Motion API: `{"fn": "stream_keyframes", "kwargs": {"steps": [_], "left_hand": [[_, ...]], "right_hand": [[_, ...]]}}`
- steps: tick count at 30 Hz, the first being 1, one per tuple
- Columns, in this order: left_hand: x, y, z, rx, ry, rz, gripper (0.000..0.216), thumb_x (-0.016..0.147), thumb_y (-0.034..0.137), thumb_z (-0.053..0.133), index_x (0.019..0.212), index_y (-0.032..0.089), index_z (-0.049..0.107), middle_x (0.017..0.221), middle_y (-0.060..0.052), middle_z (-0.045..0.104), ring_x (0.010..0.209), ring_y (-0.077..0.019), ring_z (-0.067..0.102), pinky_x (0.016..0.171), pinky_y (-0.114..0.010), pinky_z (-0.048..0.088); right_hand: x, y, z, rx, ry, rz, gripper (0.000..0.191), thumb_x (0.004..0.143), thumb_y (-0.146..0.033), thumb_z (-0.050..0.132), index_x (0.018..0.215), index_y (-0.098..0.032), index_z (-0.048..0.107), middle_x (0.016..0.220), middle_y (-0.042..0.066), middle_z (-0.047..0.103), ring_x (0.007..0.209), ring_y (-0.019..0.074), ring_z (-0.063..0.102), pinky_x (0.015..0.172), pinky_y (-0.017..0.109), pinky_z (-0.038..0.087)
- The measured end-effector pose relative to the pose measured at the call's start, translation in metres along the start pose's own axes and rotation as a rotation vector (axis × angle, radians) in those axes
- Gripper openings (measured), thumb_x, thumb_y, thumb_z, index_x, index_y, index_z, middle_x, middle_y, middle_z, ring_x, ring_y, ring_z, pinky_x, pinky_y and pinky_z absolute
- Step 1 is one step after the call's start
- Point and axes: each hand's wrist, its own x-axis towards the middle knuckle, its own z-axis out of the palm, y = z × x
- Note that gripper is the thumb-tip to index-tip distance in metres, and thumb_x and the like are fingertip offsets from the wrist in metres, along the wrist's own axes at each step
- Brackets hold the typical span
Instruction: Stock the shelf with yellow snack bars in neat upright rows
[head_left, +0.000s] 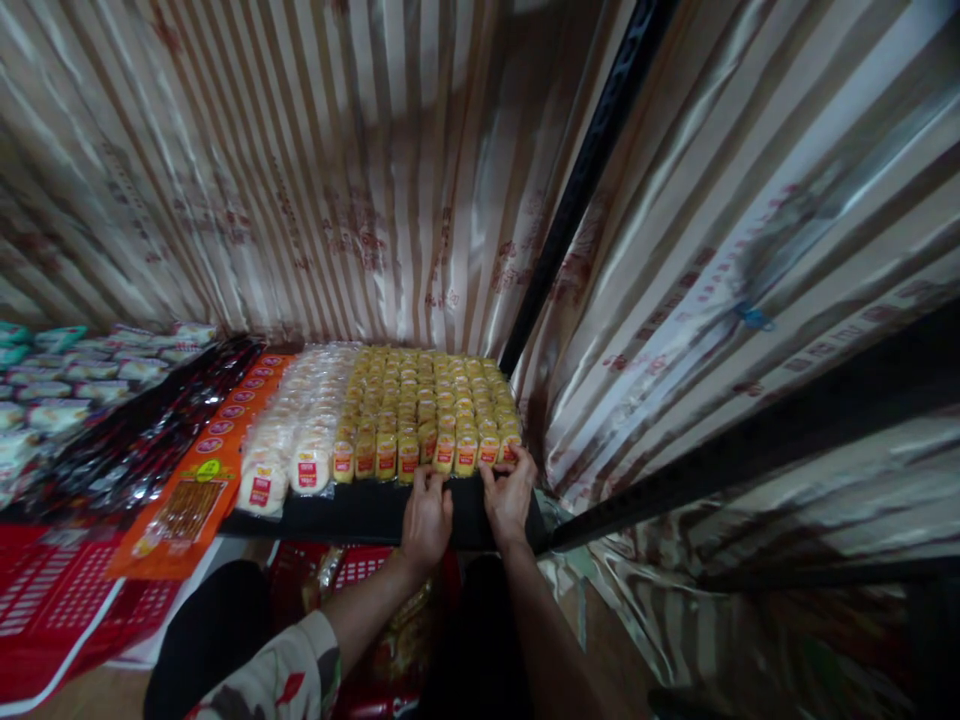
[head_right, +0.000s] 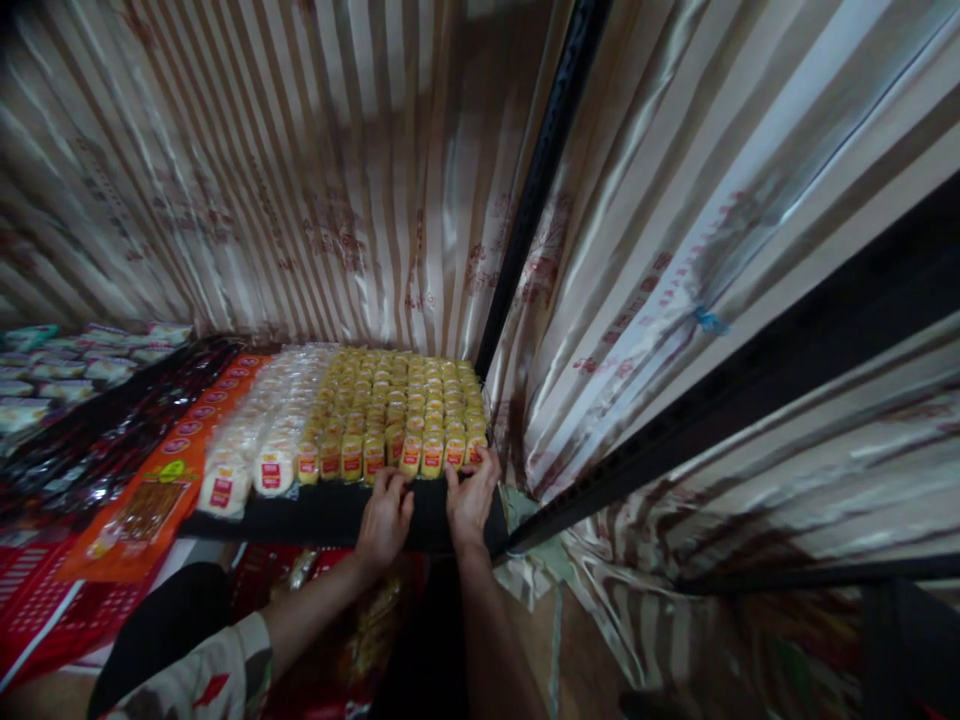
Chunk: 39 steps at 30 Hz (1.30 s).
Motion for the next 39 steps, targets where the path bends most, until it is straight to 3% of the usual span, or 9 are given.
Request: {"fn": "stream_keyframes", "kwargs": {"steps": [5, 13, 19, 28, 39], "left_hand": [[-0.01, -0.002, 0.006, 0.026, -0.03, -0.007, 0.041, 0.08, 0.006, 0.039, 0.119, 0.009, 0.049, 0.128, -0.017, 0.039, 0.115, -0.0234, 0.048, 0.098, -0.034, 0.042], [0.004, 0.001, 0.014, 0.015, -0.039, -0.072, 0.042, 0.081, 0.007, 0.038, 0.122, 0.011, 0.047, 0.116, -0.013, 0.043, 0.108, -0.0197, 0.05, 0.092, -0.029, 0.045], [0.012, -0.001, 0.018, 0.022, -0.041, -0.019, 0.041, 0.083, 0.009, 0.037, 0.122, 0.005, 0.048, 0.113, -0.015, 0.044, 0.108, -0.0217, 0.049, 0.094, -0.032, 0.044], [0.009, -0.008, 0.032, 0.001, 0.111, 0.096, 0.033, 0.083, 0.011, 0.042, 0.115, 0.013, 0.051, 0.108, -0.011, 0.043, 0.102, -0.0203, 0.051, 0.09, -0.035, 0.048], [0.026, -0.006, 0.037, -0.001, 0.129, 0.13, 0.042, 0.084, 0.011, 0.038, 0.126, 0.009, 0.041, 0.12, -0.017, 0.044, 0.116, -0.0239, 0.046, 0.098, -0.04, 0.043]], "right_hand": [[0.0, -0.004, -0.002, 0.002, -0.009, 0.024, 0.05, 0.075, -0.036, 0.058, 0.117, -0.014, 0.043, 0.119, 0.017, 0.044, 0.07, 0.0149, 0.054, 0.078, 0.037, 0.046], [0.001, 0.0, 0.0, 0.003, -0.017, 0.039, 0.053, 0.074, -0.04, 0.058, 0.118, -0.013, 0.043, 0.118, 0.017, 0.046, 0.071, 0.0159, 0.055, 0.075, 0.036, 0.046], [0.0, 0.003, 0.001, 0.01, -0.024, 0.049, 0.053, 0.074, -0.037, 0.058, 0.119, -0.015, 0.042, 0.115, 0.015, 0.048, 0.069, 0.0145, 0.054, 0.069, 0.034, 0.049], [0.003, 0.004, 0.002, 0.022, -0.024, 0.039, 0.051, 0.074, -0.036, 0.059, 0.117, -0.014, 0.043, 0.118, 0.017, 0.045, 0.069, 0.014, 0.054, 0.057, 0.03, 0.052], [0.003, 0.005, 0.004, 0.027, -0.026, 0.057, 0.053, 0.073, -0.037, 0.059, 0.117, -0.013, 0.042, 0.115, 0.017, 0.046, 0.07, 0.0146, 0.054, 0.055, 0.029, 0.052]]}}
